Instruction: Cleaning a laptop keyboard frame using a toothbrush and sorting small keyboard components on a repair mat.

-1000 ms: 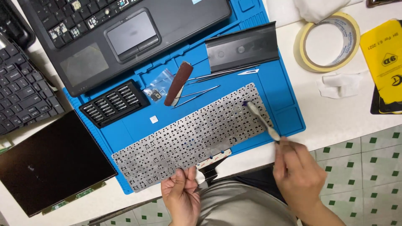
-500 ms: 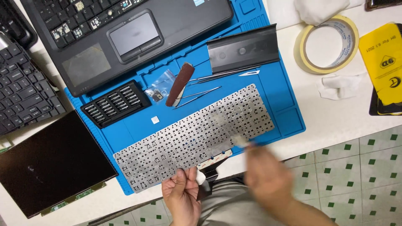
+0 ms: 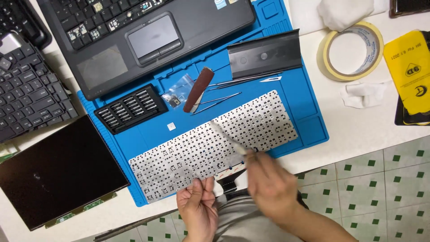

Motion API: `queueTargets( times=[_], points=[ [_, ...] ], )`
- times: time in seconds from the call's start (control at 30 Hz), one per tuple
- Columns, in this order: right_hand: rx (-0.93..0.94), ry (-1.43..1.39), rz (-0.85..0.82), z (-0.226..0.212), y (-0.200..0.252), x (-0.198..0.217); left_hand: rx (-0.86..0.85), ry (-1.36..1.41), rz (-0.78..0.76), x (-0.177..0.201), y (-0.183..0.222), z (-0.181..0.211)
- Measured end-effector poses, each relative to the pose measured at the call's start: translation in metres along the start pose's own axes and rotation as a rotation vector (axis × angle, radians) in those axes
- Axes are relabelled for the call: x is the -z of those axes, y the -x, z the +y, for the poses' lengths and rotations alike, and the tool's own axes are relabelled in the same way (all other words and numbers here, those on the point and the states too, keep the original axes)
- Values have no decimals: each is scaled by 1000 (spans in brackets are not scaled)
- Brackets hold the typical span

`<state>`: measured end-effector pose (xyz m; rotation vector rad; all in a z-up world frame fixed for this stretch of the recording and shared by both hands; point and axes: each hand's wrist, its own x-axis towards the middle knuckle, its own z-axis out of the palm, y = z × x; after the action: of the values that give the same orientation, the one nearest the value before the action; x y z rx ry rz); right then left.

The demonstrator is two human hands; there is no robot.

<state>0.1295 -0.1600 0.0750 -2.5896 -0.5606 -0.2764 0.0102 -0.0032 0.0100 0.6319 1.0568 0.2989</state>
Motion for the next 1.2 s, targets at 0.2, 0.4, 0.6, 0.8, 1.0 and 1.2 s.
queueTargets(
  times=[0.2, 0.4, 0.6, 0.8, 1.0, 1.2],
  points=[
    [-157, 151, 43, 60, 21, 21, -37, 129, -48, -3, -2, -1],
    [-67, 114, -66, 42, 75, -14, -30, 66, -48, -7, -1, -1],
    [-593, -301, -710, 101, 185, -67, -81, 132, -130, -27, 6, 4],
    [-259, 431, 26, 56, 76, 23, -80, 180, -198, -26, 9, 5],
    [114, 29, -232, -46, 51, 2, -91, 181, -221, -40, 11, 15],
    [-229, 409, -234, -6, 55, 5, -31, 167, -172, -34, 9, 13]
  ],
)
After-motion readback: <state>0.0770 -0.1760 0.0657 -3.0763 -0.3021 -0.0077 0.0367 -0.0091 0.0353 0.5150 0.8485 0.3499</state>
